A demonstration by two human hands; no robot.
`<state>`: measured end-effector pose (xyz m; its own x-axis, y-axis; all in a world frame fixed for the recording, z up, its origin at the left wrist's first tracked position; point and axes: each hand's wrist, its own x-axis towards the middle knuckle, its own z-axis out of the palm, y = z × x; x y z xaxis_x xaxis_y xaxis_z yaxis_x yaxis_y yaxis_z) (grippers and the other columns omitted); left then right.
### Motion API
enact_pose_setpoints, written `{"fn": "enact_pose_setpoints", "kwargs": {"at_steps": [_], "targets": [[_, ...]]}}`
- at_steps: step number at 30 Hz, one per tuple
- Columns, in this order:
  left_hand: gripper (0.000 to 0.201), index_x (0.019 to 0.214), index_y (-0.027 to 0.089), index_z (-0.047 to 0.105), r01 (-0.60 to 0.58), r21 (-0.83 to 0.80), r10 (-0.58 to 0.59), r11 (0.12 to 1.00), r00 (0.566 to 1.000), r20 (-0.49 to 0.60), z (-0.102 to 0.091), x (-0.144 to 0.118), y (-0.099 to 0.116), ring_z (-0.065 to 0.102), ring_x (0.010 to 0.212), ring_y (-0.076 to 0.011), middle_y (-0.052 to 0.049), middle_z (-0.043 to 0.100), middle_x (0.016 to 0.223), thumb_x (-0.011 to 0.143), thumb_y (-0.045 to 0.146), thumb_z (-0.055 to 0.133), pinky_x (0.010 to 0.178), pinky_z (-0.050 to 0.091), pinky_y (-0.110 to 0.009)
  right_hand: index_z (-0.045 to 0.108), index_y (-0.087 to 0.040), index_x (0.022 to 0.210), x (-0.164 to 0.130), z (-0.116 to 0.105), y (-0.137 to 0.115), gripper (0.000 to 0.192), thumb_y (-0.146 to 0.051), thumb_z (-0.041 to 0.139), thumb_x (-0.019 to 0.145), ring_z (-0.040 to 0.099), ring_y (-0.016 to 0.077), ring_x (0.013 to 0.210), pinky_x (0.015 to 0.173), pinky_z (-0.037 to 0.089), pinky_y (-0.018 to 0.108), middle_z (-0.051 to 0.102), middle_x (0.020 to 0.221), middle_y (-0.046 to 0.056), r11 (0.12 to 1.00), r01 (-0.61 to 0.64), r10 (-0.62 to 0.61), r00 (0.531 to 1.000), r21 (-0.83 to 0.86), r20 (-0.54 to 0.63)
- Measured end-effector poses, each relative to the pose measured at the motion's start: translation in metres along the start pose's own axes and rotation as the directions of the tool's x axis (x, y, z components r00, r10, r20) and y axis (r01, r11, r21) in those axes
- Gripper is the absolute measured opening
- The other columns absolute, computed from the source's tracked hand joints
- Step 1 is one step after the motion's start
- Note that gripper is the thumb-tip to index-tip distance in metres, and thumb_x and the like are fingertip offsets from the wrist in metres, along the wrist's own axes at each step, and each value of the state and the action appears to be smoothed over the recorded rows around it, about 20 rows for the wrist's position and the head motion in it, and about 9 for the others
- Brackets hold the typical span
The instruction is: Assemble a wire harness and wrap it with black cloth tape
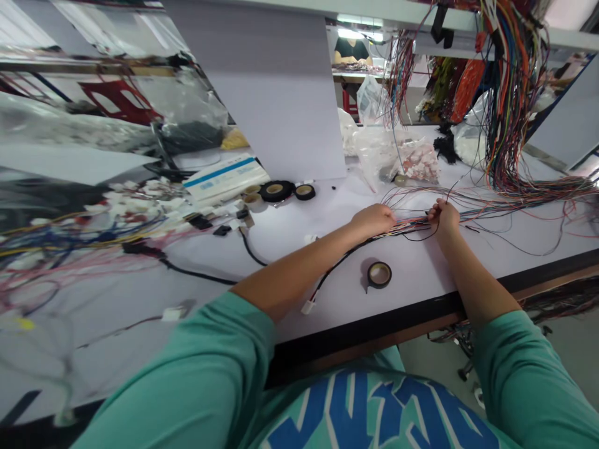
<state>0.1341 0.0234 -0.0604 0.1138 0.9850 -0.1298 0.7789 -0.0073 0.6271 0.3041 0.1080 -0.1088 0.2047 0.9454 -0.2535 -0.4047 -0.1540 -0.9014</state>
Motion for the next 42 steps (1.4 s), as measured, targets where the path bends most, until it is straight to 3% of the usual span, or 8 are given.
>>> {"fn": "enact_pose_setpoints", "kwargs": {"at_steps": [8,11,16,21,25,30,37,42], "targets": [[0.022,0.083,0.016,0.068,0.0,-0.27,0.087,0.963,0.946,0.311,-0.041,-0.003,-0.034,0.033,0.044,-0.0072,0.007,0.037,0.039,0.072,0.028,0.053,0.052,0.028,-0.021,0.039,-0.02,0.073,0.005,-0.001,0.004,0.014,-0.009,0.037,0.081,0.039,0.0031,0.036,0.034,0.033,0.012,0.039,0.046,-0.009,0.998,-0.052,0.052,0.999,0.017,-0.012],[0.016,0.074,0.014,0.067,0.059,-0.403,0.111,0.913,0.916,0.387,-0.059,-0.015,-0.061,0.033,0.043,-0.0048,0.003,0.05,0.049,0.068,0.027,0.061,0.046,0.024,-0.02,0.04,-0.019,0.074,0.005,0.0,0.002,0.018,-0.006,0.031,0.082,0.039,0.0031,0.035,0.034,0.033,0.011,0.039,0.045,-0.009,0.998,-0.062,0.062,0.998,0.02,-0.007],[0.027,0.053,0.012,0.058,0.108,-0.811,0.226,0.575,0.932,0.284,-0.063,-0.024,-0.088,0.031,0.039,-0.0035,-0.001,0.047,0.048,0.062,0.035,0.068,0.037,0.019,-0.018,0.041,-0.018,0.073,0.002,0.0,0.0,0.019,-0.005,0.031,0.082,0.038,0.0032,0.034,0.033,0.031,0.011,0.04,0.045,-0.009,0.997,-0.077,0.076,0.997,0.01,0.005],[0.027,0.054,0.011,0.056,0.04,-0.941,0.26,0.335,0.956,0.134,-0.06,-0.03,-0.084,0.032,0.035,-0.0015,0.003,0.042,0.047,0.057,0.03,0.075,0.034,0.02,-0.015,0.041,-0.019,0.073,0.003,0.0,-0.001,0.017,-0.006,0.033,0.082,0.038,0.0035,0.034,0.032,0.031,0.011,0.041,0.045,-0.008,0.998,-0.069,0.069,0.998,-0.006,0.014],[0.015,0.06,0.013,0.057,-0.086,-0.98,0.069,0.179,0.995,-0.075,-0.068,-0.041,-0.075,0.035,0.034,-0.0011,0.004,0.049,0.051,0.065,0.02,0.069,0.033,0.025,-0.014,0.042,-0.019,0.073,0.005,-0.001,0.0,0.014,-0.008,0.037,0.08,0.038,0.0038,0.034,0.031,0.031,0.01,0.041,0.045,-0.008,0.997,-0.071,0.071,0.997,-0.025,0.018],[0.015,0.068,0.013,0.059,-0.19,-0.982,-0.184,0.022,0.964,-0.191,-0.084,-0.061,-0.075,0.041,0.036,-0.002,0.004,0.05,0.048,0.074,0.003,0.049,0.036,0.032,-0.012,0.042,-0.019,0.07,0.004,-0.001,-0.003,0.012,-0.016,0.041,0.082,0.03,0.002,0.029,0.028,0.023,0.01,0.038,0.043,-0.009,0.995,-0.08,0.082,0.996,-0.06,0.021],[0.026,0.062,0.013,0.058,-0.338,-0.929,-0.456,0.154,0.809,-0.37,-0.087,-0.091,-0.096,0.054,0.047,-0.0049,0.004,0.056,0.05,0.067,-0.01,0.046,0.049,0.046,-0.014,0.049,-0.019,0.074,-0.014,-0.001,-0.018,0.014,-0.029,0.043,0.082,0.025,0.0022,0.029,0.029,0.025,0.012,0.038,0.041,-0.01,0.996,0.065,-0.052,0.985,-0.069,0.167],[0.027,0.053,0.012,0.057,-0.33,-0.935,-0.435,0.131,0.828,-0.354,-0.069,-0.109,-0.109,0.061,0.06,-0.0065,0.003,0.061,0.057,0.06,-0.012,0.048,0.075,0.052,-0.023,0.056,-0.019,0.074,-0.05,0.015,-0.02,0.02,-0.038,0.059,0.069,0.03,0.0026,0.031,0.032,0.03,0.016,0.046,0.045,-0.008,0.926,0.339,-0.222,0.846,-0.167,0.485]]}}
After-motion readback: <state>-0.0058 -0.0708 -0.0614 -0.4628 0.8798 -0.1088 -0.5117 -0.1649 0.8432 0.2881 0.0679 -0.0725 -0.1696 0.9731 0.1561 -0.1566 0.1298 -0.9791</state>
